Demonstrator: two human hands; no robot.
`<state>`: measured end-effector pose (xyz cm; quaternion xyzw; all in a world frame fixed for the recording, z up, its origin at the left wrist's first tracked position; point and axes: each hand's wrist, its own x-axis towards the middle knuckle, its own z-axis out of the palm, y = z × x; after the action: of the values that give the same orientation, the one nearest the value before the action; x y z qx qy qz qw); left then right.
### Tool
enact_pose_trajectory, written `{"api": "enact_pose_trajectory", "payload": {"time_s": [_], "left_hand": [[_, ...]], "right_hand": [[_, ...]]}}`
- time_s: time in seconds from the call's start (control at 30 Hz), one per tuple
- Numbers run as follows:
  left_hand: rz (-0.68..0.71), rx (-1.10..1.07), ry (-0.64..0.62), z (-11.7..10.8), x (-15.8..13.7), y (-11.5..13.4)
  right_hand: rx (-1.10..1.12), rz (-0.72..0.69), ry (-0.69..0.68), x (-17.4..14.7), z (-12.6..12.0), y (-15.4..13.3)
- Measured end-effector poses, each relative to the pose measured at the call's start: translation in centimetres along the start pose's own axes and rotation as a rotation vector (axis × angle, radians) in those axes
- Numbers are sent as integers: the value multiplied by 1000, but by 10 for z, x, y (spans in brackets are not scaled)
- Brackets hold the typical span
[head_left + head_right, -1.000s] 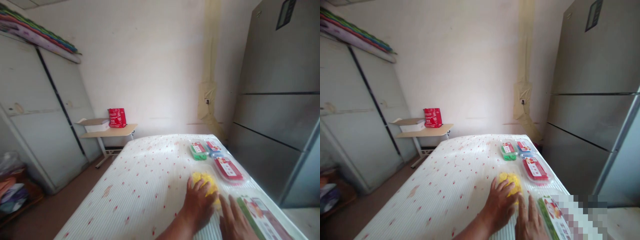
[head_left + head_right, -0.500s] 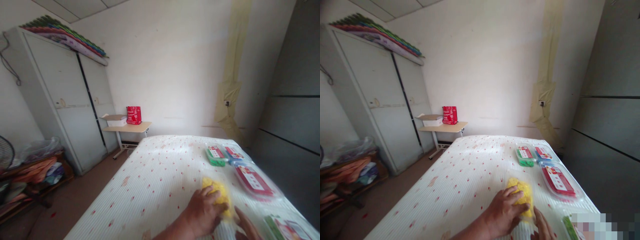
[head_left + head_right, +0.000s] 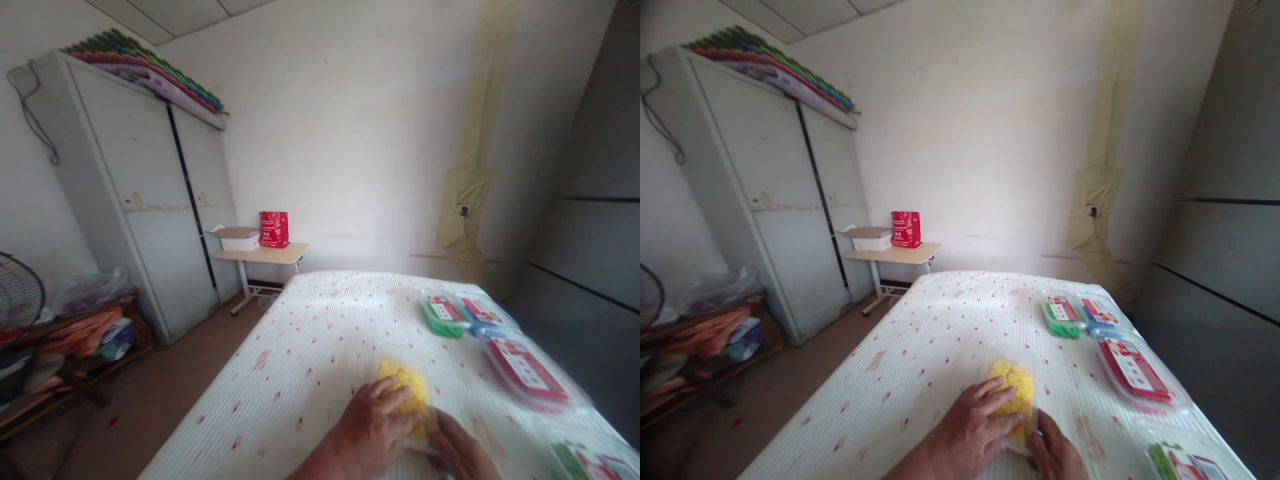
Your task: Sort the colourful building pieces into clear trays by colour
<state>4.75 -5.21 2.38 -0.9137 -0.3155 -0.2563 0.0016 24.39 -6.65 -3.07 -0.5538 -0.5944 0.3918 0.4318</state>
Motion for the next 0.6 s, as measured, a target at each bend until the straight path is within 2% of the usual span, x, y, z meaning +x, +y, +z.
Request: {"api": "enact_pose_trajectory", "payload": {"time_s": [0.17, 0.37, 0.6], "left_hand": [[-100, -8, -62, -25, -32, -11], [-251, 13, -72, -47, -76, -29], [-407, 0, -127, -73, -114, -47]], "right_hand": [[-71, -105, -114, 5, 35, -25], [-47, -129, -282, 12, 81, -53], [6, -194, -363, 16, 130, -77]]}}
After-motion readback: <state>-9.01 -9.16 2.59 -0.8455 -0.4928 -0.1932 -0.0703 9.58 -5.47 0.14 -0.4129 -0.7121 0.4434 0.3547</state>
